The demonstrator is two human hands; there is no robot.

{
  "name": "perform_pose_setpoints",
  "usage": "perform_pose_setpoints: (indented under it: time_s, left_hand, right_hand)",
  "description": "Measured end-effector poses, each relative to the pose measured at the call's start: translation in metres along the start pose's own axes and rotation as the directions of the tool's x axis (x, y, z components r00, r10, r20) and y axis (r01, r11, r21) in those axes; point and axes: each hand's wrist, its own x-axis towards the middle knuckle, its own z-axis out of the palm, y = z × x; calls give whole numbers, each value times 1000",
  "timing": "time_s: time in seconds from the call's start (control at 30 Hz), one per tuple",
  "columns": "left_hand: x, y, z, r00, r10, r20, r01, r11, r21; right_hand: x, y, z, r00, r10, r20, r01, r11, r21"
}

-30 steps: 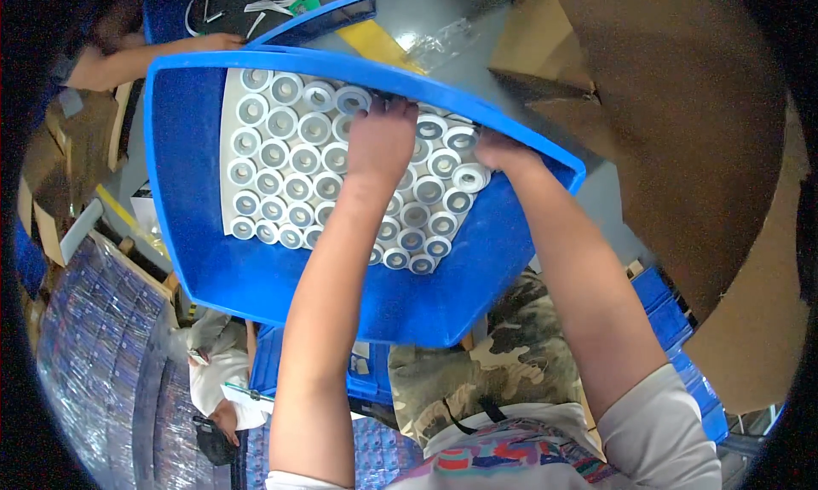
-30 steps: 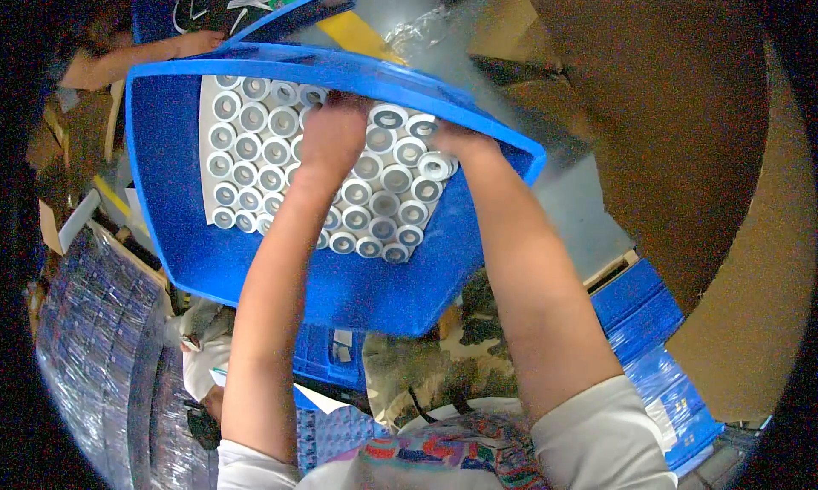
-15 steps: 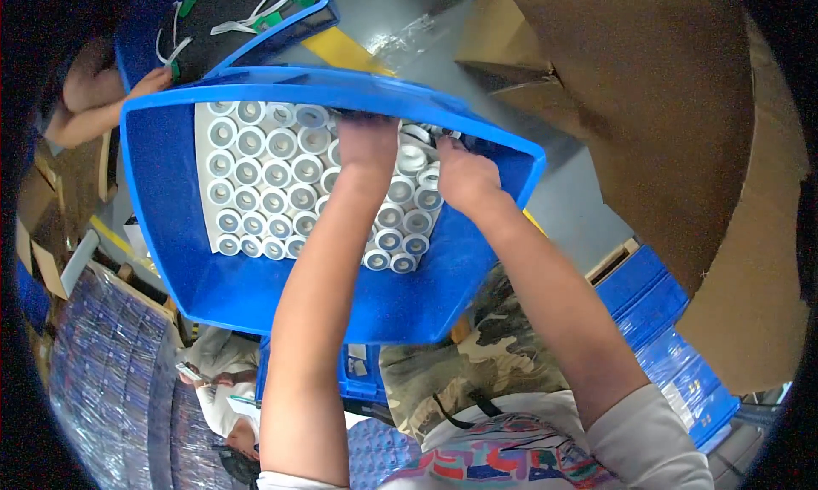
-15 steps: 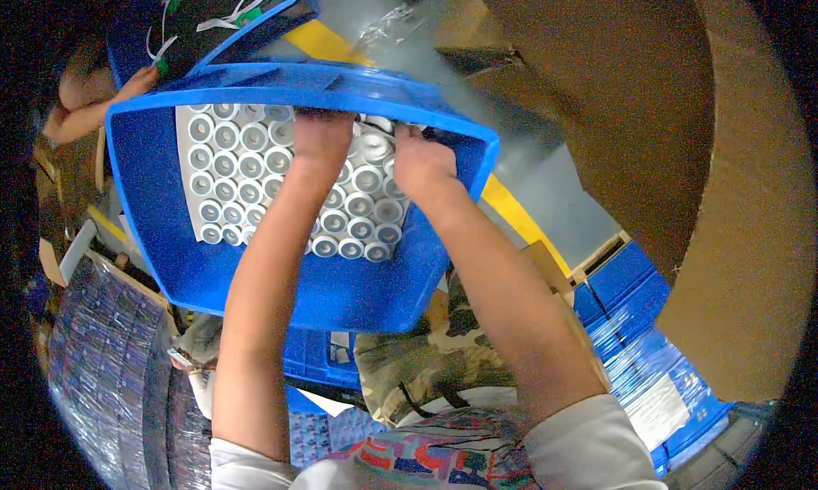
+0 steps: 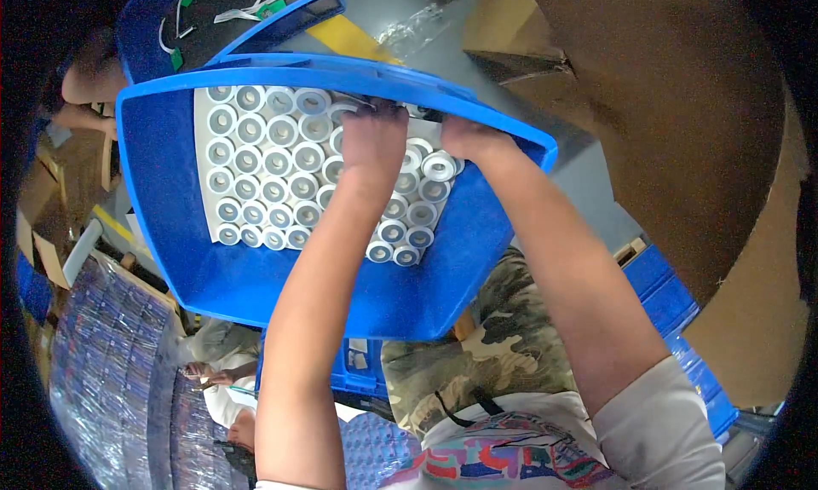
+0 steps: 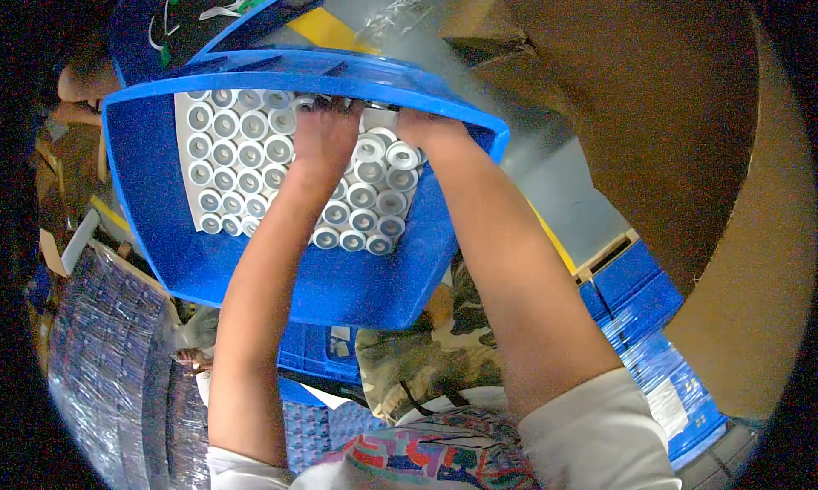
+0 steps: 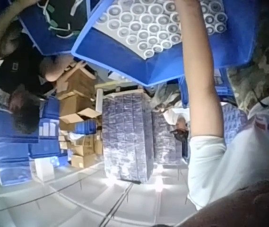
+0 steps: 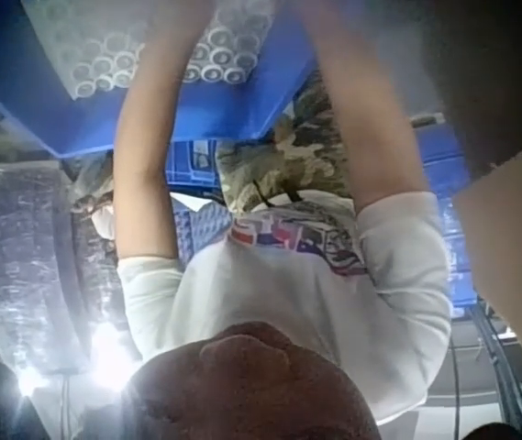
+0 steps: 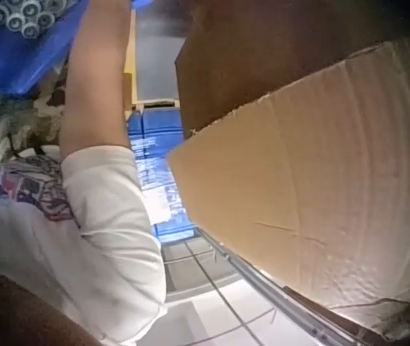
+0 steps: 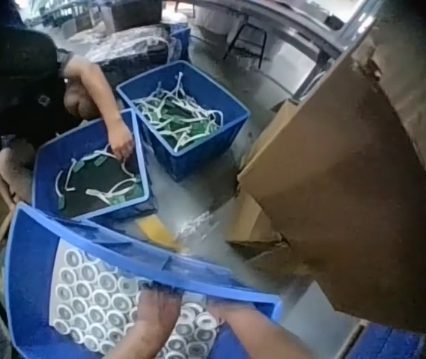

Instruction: Placing and arranging small circular components into an organized tray within a blue bin.

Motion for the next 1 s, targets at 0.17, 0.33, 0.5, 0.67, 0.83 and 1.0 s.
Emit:
perform_pose_setpoints:
  time_s: [0.17,0.33,0.5,0.67,0.83,1.0]
  left_hand:
    - [4,2,4,994,20,-110,-17,999,27]
    - [7,-4,1,1000,7,-3,-7,997,-81]
    - [11,3,2,997,-40,-72,35,997,-64]
    - [11,5,16,968,35,-248,-39,999,-12]
    - [14,11,34,997,-52,-61,50,998,-26]
    - [16,18,17,998,-26,63,26,1000,-5]
  right_hand:
    - [19,16,27,1000,2,-13,-3,997,-79]
    - [13,6,12,999,31,8,-31,999,-14]
    - [4,12,20,999,7,-38,-7,1000,-4]
    - [-7,-2,4,992,59,112,-56,998,-31]
    - [-15,-5,7,995,16,95,-5,993,-114]
    - [-20,0,8,998,-63,8,64,984,-165]
